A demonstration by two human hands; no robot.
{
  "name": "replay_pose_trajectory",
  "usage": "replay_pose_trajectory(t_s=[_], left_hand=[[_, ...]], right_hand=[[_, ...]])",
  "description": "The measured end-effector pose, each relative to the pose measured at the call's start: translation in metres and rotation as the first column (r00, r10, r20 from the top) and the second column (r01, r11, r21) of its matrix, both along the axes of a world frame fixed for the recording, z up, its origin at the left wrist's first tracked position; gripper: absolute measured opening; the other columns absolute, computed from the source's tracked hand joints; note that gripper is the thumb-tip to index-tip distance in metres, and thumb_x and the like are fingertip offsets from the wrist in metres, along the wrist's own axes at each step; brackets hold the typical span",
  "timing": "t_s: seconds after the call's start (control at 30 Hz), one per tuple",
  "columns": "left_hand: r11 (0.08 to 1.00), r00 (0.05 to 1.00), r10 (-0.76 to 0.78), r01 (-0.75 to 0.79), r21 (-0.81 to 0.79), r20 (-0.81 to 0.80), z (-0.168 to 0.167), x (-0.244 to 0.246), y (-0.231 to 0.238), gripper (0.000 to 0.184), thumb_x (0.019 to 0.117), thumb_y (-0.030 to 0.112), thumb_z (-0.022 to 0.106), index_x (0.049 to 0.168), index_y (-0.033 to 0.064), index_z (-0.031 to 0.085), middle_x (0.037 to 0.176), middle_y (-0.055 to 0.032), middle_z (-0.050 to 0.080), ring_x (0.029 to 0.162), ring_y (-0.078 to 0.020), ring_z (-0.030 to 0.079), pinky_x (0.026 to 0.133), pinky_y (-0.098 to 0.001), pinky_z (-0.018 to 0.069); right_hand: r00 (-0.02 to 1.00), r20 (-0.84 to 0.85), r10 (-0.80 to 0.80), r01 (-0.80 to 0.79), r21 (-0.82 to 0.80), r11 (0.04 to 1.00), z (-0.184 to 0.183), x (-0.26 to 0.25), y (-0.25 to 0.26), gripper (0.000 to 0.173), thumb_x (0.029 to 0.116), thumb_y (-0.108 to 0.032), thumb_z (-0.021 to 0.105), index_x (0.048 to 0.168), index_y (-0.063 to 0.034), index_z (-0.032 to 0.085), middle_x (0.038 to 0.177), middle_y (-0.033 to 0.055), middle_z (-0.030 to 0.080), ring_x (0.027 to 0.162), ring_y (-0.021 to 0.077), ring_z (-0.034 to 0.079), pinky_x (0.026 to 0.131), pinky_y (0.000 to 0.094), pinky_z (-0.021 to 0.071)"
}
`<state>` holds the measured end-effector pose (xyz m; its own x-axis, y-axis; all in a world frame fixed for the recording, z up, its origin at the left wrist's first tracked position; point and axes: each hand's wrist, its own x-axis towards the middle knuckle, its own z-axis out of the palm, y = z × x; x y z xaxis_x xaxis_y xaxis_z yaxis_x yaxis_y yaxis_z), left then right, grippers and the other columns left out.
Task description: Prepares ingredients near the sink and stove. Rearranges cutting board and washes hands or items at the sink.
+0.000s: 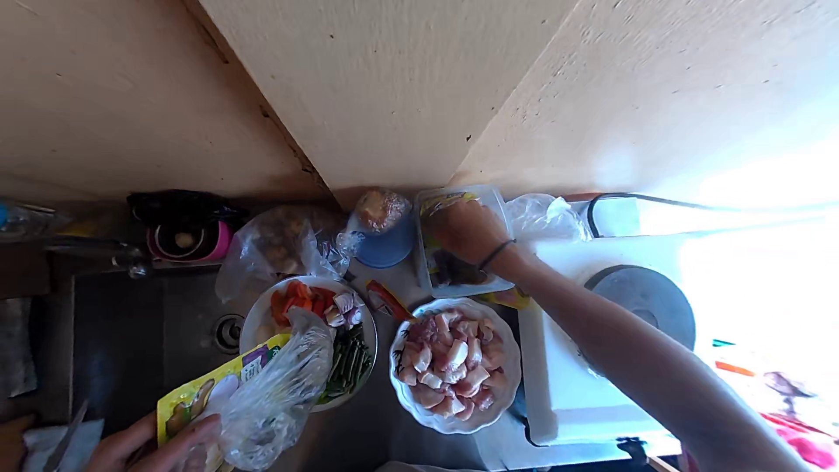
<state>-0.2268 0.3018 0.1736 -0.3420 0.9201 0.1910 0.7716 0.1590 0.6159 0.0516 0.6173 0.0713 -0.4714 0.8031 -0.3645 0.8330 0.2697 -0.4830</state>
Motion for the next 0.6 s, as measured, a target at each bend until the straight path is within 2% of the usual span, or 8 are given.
replay_pose_trajectory(t_s=[0.1,0.17,0.23,0.3,0.4,0.47,0.53,0.6], left_hand=[[1.0,1.0,0.018,-0.018,0.015,0.0,-0.003,0.001,0.0,0.011,0.0952,0.001,0.065,0.096,-0.0051,0.074,0.106,-0.0197,0.065,0.104,-0.0088,0.062,0.091,-0.0169,0.0503],[1.0,1.0,0.023,-0.023,0.015,0.005,-0.005,0.001,0.001,0.011,0.0956,0.002,0.064,0.096,-0.0042,0.074,0.107,-0.0175,0.065,0.106,-0.0066,0.061,0.092,-0.0153,0.0492],[1.0,1.0,0.02,-0.02,0.01,-0.002,-0.006,0.001,0.002,0.013,0.0959,0.003,0.063,0.096,-0.0053,0.073,0.107,-0.0197,0.065,0.105,-0.0078,0.061,0.091,-0.0158,0.0493],[1.0,1.0,0.016,-0.016,-0.001,-0.012,-0.004,0.0,0.002,0.014,0.0965,0.003,0.063,0.096,-0.0071,0.073,0.104,-0.0229,0.065,0.1,-0.0112,0.063,0.087,-0.0182,0.0512],[1.0,1.0,0.009,-0.009,-0.005,0.001,0.007,0.0,0.002,0.013,0.0965,0.003,0.064,0.097,-0.0066,0.073,0.105,-0.0249,0.066,0.099,-0.0179,0.065,0.086,-0.0255,0.0544],[1.0,1.0,-0.001,0.0,0.024,0.024,0.02,0.005,0.008,0.012,0.0951,0.003,0.066,0.097,-0.0051,0.074,0.105,-0.023,0.068,0.1,-0.0189,0.065,0.087,-0.0276,0.0545],[0.997,0.997,-0.03,0.025,0.073,0.075,0.035,0.017,0.024,0.008,0.0933,0.003,0.069,0.096,-0.0023,0.075,0.106,-0.0193,0.069,0.101,-0.0168,0.066,0.088,-0.0271,0.0546],[0.99,0.988,-0.074,0.057,0.125,0.136,0.049,0.032,0.045,0.007,0.0922,0.006,0.072,0.096,0.0022,0.076,0.106,-0.0128,0.07,0.097,-0.0125,0.068,0.084,-0.0255,0.0575]], right_hand=[[0.961,0.216,0.172,-0.166,-0.046,0.985,0.006,-0.007,0.014,0.04,0.1014,-0.044,0.063,0.091,-0.0075,0.075,0.087,0.0209,0.07,0.086,0.0453,0.068,0.068,0.0663,0.0507],[0.846,0.349,0.402,-0.366,-0.167,0.916,-0.001,-0.012,0.018,0.028,0.0982,-0.037,0.069,0.112,-0.0146,0.078,0.101,0.0199,0.073,0.095,0.0452,0.069,0.078,0.068,0.0524],[0.666,0.434,0.606,-0.517,-0.316,0.795,-0.015,-0.021,0.017,0.027,0.0989,-0.02,0.067,0.124,-0.0089,0.071,0.116,0.0227,0.069,0.108,0.0468,0.065,0.088,0.0677,0.0501],[0.522,0.474,0.71,-0.628,-0.35,0.695,-0.026,-0.026,0.015,0.024,0.0983,-0.003,0.06,0.121,-0.0032,0.069,0.116,0.024,0.068,0.109,0.0469,0.065,0.089,0.0655,0.0508],[0.424,0.504,0.752,-0.734,-0.295,0.612,-0.024,-0.027,0.02,0.02,0.099,0.004,0.054,0.113,0.0015,0.069,0.109,0.0222,0.069,0.103,0.0438,0.067,0.087,0.0608,0.0514],[0.452,0.524,0.722,-0.754,-0.208,0.623,-0.005,-0.019,0.019,0.016,0.0953,0.006,0.058,0.105,0.0021,0.071,0.1,0.0212,0.07,0.095,0.0426,0.068,0.081,0.0588,0.0533],[0.638,0.46,0.618,-0.713,0.047,0.7,0.014,0.007,0.012,0.015,0.0806,0.008,0.076,0.092,-0.002,0.074,0.085,0.0191,0.069,0.077,0.0414,0.068,0.064,0.0586,0.0539],[0.765,0.405,0.5,-0.612,0.216,0.761,0.04,0.034,0.007,0.017,0.0756,0.003,0.083,0.086,-0.0064,0.074,0.079,0.0162,0.067,0.069,0.0398,0.066,0.055,0.0577,0.0513]])
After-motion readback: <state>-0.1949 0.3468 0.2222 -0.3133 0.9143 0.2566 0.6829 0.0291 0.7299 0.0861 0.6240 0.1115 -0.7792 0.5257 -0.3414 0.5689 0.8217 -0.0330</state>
